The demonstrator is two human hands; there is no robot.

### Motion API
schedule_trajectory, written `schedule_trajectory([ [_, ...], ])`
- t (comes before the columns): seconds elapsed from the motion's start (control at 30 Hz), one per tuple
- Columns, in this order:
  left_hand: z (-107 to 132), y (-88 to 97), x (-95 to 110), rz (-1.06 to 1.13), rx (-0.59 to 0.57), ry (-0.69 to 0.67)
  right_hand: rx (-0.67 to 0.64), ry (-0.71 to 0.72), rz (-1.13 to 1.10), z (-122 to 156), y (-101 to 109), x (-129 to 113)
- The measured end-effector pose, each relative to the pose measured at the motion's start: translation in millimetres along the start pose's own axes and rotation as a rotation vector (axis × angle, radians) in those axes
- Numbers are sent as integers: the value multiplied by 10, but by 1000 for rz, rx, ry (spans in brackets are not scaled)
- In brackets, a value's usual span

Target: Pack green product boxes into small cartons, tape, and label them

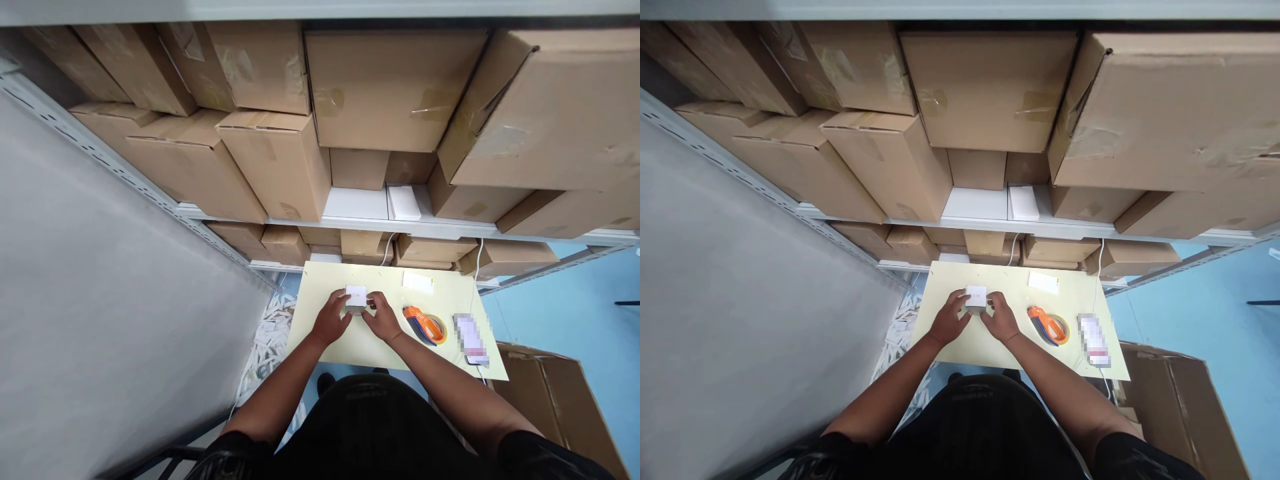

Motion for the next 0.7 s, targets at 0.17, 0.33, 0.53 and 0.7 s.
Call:
schedule_trajectory([
  [0.17, 93, -278, -346, 341, 121, 395, -235, -246, -141, 26, -292, 216],
  [0.33, -101, -123, -422, 404, 142, 441, -292, -230, -162, -287, -510, 81],
  [0.53, -508, 541, -594, 368, 236, 429, -299, -204, -146, -949, -948, -337],
  [0.7, -661, 849, -818, 378, 268, 359, -409, -261, -154, -1253, -1200, -561],
])
Point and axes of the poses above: each hand's wrist, its own z-axis away from the middle knuckle, its own y-axis out of the back of the hand, x = y × z, the point moved 4 cm from there along -z, towards the middle knuckle, and after that the axes turned 14 degrees about z, right-handed, at the moved point
